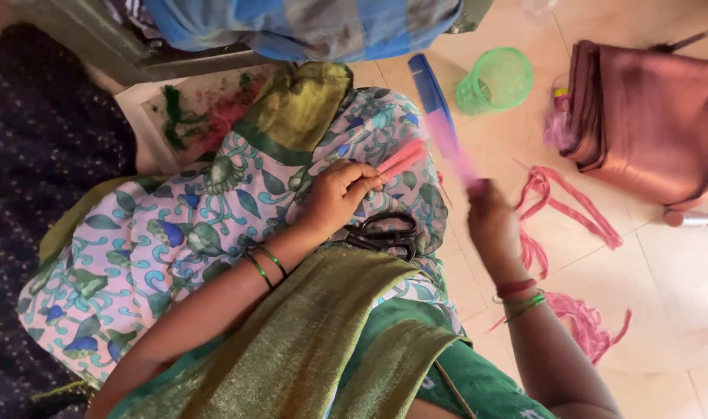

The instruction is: Tying and trimming decorative tassels onto the border of a silk saree.

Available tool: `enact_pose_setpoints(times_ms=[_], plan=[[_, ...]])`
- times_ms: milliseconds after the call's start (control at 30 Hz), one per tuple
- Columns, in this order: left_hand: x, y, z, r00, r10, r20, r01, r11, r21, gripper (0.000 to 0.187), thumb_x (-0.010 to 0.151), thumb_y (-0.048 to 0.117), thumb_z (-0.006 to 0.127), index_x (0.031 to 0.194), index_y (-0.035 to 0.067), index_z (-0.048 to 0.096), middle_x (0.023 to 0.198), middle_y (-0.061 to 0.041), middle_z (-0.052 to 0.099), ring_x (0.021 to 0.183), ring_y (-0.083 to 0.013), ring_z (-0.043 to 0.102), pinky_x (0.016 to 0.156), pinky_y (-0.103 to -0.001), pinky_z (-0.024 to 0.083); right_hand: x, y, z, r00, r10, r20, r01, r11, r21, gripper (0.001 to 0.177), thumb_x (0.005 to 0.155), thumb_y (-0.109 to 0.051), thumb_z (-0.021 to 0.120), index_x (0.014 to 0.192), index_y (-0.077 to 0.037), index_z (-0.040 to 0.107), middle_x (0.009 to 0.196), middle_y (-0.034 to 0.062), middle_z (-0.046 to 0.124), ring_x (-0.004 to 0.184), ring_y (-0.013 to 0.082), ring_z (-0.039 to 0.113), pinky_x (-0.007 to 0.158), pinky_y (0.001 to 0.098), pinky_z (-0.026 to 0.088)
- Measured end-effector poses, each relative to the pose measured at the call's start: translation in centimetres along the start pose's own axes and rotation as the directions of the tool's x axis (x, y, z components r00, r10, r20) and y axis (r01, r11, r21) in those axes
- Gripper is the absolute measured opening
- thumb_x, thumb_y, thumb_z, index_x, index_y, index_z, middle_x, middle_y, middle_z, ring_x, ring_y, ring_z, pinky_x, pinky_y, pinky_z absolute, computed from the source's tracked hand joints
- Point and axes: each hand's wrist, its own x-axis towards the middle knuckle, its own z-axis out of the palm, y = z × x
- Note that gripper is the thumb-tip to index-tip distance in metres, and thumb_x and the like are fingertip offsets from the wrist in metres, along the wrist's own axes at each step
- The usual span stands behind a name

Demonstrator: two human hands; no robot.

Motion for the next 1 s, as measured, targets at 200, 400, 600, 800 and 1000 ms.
enact_pose_setpoints(times_ms=[200, 400, 600, 800, 1000], plan=[[-0.4, 0.5, -0.9, 0.994, 0.1, 0.033, -0.103, 0.987, 0.121, 0.008, 0.096, 0.013, 0.073, 0.094, 0.006, 0.076, 0.087, -0.004, 0.077, 0.084, -0.0206, 0.071, 0.078, -0.033, 0.053, 1.1, -2.9, -2.2, 0.991, 0.127, 0.03, -0.129, 0.989, 0.074, 0.009, 0.102, -0.011, 0.062, 0.109, -0.005, 0.063, 0.089, 0.0203, 0.068, 0.079, 0.0438, 0.066, 0.06, 0.0498, 0.052], [-0.3, 0.8, -2.1, 0.994, 0.093, -0.056, -0.088, 0.993, 0.085, 0.008, 0.096, 0.011, 0.071, 0.096, 0.006, 0.076, 0.089, -0.002, 0.078, 0.085, -0.0194, 0.073, 0.079, -0.032, 0.054, 2.1, 0.7, -1.6, 0.991, 0.131, 0.037, -0.129, 0.99, -0.058, 0.01, 0.104, -0.012, 0.064, 0.108, -0.004, 0.062, 0.088, 0.0178, 0.07, 0.078, 0.0387, 0.067, 0.063, 0.0475, 0.053], [2.0, 7.6, -9.0, 0.962, -0.03, -0.273, -0.005, 0.992, -0.126, 0.008, 0.096, 0.013, 0.07, 0.101, 0.009, 0.075, 0.096, -0.003, 0.075, 0.082, -0.0182, 0.073, 0.076, -0.032, 0.058, 4.4, -0.2, -2.6, 0.886, 0.335, 0.32, -0.458, 0.533, 0.711, 0.024, 0.098, -0.001, 0.05, 0.119, -0.004, 0.059, 0.088, 0.0058, 0.072, 0.07, 0.0161, 0.07, 0.06, 0.0288, 0.057], [1.0, 13.7, -12.0, 0.861, 0.466, -0.202, -0.273, 0.761, 0.588, 0.01, 0.082, 0.011, 0.08, 0.091, 0.014, 0.078, 0.11, -0.006, 0.069, 0.112, -0.0324, 0.057, 0.098, -0.044, 0.044, 12.7, -15.6, -9.1, 0.863, -0.228, 0.451, 0.012, 0.902, 0.433, 0.037, 0.084, -0.01, 0.076, 0.12, -0.007, 0.071, 0.102, 0.0054, 0.076, 0.069, 0.0166, 0.069, 0.052, 0.0306, 0.052], [0.7, 15.4, -12.8, 0.879, 0.466, -0.103, -0.351, 0.777, 0.523, 0.017, 0.079, 0.013, 0.079, 0.095, 0.01, 0.073, 0.114, -0.001, 0.07, 0.126, -0.0329, 0.056, 0.103, -0.048, 0.044, 17.9, -21.5, -9.6, 0.899, -0.435, -0.039, 0.35, 0.664, 0.661, 0.019, 0.087, -0.004, 0.079, 0.106, -0.005, 0.078, 0.095, 0.0065, 0.074, 0.087, 0.0164, 0.07, 0.078, 0.0283, 0.056]])
